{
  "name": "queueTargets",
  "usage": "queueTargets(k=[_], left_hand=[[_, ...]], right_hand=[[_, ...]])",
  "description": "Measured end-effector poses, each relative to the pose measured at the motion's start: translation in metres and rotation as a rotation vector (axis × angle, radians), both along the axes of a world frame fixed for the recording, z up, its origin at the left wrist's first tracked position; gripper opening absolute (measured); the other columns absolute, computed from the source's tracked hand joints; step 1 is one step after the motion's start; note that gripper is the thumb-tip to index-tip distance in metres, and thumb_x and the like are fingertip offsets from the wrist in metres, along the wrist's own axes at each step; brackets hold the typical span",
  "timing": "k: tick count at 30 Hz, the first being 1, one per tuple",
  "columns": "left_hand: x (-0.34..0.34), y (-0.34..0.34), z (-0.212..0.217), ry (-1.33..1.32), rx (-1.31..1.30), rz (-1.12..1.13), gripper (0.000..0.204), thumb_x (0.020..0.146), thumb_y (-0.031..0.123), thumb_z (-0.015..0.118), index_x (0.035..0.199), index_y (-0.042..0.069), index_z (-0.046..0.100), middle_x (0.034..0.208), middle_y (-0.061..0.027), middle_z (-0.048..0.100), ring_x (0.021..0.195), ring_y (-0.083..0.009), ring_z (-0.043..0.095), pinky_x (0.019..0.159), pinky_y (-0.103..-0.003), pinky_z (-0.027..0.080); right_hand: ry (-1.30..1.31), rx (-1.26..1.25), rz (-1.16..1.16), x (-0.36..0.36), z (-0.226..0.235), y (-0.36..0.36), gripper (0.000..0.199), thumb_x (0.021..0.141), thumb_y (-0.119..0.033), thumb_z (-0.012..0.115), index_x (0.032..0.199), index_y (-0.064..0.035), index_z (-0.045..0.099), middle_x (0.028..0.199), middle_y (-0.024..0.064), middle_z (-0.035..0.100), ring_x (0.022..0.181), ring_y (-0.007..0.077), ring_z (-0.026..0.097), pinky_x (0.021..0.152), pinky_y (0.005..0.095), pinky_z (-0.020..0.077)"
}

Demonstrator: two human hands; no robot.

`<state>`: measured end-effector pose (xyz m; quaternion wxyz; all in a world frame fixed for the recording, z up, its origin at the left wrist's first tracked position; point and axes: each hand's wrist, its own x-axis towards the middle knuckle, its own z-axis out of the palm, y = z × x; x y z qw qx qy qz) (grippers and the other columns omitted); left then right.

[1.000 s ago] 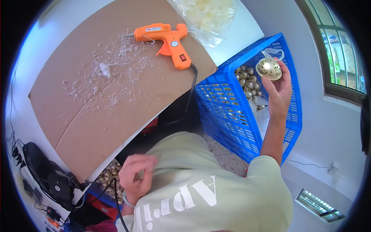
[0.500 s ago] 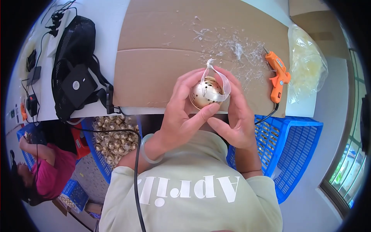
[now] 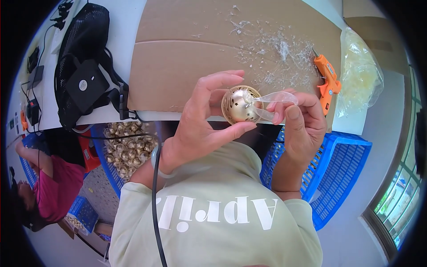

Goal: Applying hot glue and ribbon bows to decorative gold bells at a workstation.

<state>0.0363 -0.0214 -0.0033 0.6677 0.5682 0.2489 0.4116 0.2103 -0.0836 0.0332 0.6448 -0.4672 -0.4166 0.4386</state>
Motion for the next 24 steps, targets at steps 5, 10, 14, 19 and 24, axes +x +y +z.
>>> queueTargets(k=[5, 10, 14, 19, 24], left_hand=[[0.000, 0.003, -0.001, 0.032, 0.120, -0.044, 0.057, 0.072, -0.002, 0.077, 0.122, 0.003, 0.048, 0.124, -0.0190, 0.053, 0.111, -0.0233, 0.059, 0.084, -0.032, 0.056], [0.000, 0.001, 0.002, 0.031, 0.113, -0.027, 0.046, 0.073, -0.001, 0.076, 0.114, 0.002, 0.055, 0.119, -0.0183, 0.057, 0.109, -0.0229, 0.061, 0.083, -0.032, 0.056], [-0.001, 0.002, 0.004, 0.058, 0.072, -0.064, 0.042, 0.075, 0.001, 0.075, 0.113, 0.002, 0.056, 0.118, -0.0175, 0.058, 0.109, -0.0221, 0.060, 0.081, -0.031, 0.057], [-0.001, 0.003, 0.003, 0.040, 0.024, -0.138, 0.039, 0.076, 0.003, 0.074, 0.112, 0.001, 0.058, 0.119, -0.0174, 0.057, 0.108, -0.0209, 0.060, 0.078, -0.030, 0.058], [-0.003, 0.004, 0.006, 0.039, -0.018, -0.223, 0.041, 0.076, 0.005, 0.075, 0.113, 0.002, 0.058, 0.120, -0.0159, 0.056, 0.104, -0.0198, 0.060, 0.076, -0.028, 0.058]], right_hand=[[-0.013, 0.033, 0.007, 0.007, 0.004, 0.001, 0.017, 0.086, 0.001, 0.065, 0.101, 0.0052, 0.057, 0.089, 0.0124, 0.063, 0.073, 0.0140, 0.060, 0.068, 0.0252, 0.0508], [-0.022, 0.005, -0.020, 0.006, 0.011, 0.002, 0.020, 0.084, 0.003, 0.066, 0.102, 0.0057, 0.058, 0.089, 0.0112, 0.063, 0.074, 0.0132, 0.060, 0.069, 0.0240, 0.0505], [-0.201, -0.053, -0.049, 0.007, 0.020, 0.003, 0.031, 0.088, -0.015, 0.068, 0.106, 0.0059, 0.054, 0.084, 0.0104, 0.061, 0.070, 0.0124, 0.058, 0.067, 0.0247, 0.0475], [0.001, -0.045, -0.001, 0.017, 0.028, 0.008, 0.029, 0.081, 0.006, 0.068, 0.108, 0.0057, 0.057, 0.090, 0.0083, 0.064, 0.079, 0.0123, 0.062, 0.074, 0.0225, 0.0507], [0.041, -0.023, 0.134, 0.026, 0.028, 0.024, 0.030, 0.081, 0.006, 0.067, 0.110, 0.0053, 0.058, 0.093, 0.0085, 0.064, 0.086, 0.0129, 0.062, 0.078, 0.0234, 0.0511]])
